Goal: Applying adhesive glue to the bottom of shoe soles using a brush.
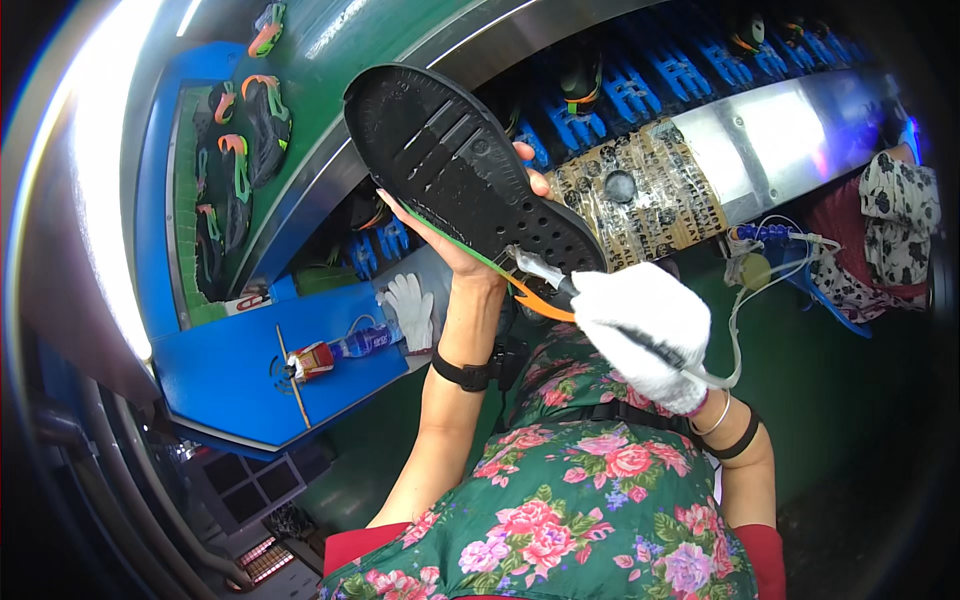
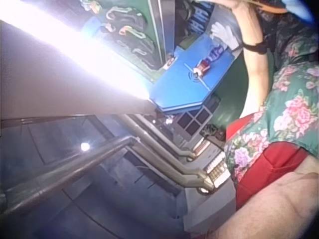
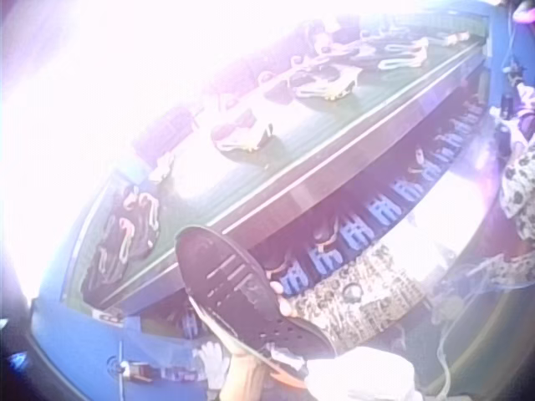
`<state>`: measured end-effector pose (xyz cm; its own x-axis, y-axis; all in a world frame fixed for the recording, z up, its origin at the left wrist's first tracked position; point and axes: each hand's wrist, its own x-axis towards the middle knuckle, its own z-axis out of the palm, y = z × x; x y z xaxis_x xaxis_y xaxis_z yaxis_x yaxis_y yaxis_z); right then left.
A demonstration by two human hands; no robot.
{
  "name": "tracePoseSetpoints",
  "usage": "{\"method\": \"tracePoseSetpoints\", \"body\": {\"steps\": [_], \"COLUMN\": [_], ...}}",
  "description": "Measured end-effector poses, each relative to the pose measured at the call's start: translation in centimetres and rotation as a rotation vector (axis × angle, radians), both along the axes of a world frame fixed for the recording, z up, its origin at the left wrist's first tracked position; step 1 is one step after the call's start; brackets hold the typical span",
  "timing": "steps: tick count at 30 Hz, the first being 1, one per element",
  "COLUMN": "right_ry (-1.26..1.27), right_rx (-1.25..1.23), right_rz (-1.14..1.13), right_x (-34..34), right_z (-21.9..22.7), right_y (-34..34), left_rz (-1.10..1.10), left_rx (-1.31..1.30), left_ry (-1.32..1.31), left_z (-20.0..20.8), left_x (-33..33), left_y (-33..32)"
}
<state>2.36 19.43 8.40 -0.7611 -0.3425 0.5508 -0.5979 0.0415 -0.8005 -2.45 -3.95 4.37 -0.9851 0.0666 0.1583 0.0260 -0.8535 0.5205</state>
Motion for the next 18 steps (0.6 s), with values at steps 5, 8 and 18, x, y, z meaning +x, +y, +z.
{"method": "tracePoseSetpoints", "body": {"steps": [5, 8, 18], "right_ry": [-0.23, -0.334, -0.207], "right_rx": [-0.096, -0.161, -0.025], "right_rz": [0.069, 0.016, 0.032], "right_x": [0.5, 0.4, 0.8], "right_z": [-0.3, -0.5, 0.1], "right_y": [0.3, 0.5, 1.4], "left_rz": [0.009, -0.012, 0.024], "left_rx": [-0.052, -0.038, -0.006], "left_ry": [-0.02, -0.012, -0.132], "left_z": [0.1, 0.6, 0.9], "left_x": [0.0, 0.0, 0.0], "left_y": [0.0, 0.1, -0.3]}}
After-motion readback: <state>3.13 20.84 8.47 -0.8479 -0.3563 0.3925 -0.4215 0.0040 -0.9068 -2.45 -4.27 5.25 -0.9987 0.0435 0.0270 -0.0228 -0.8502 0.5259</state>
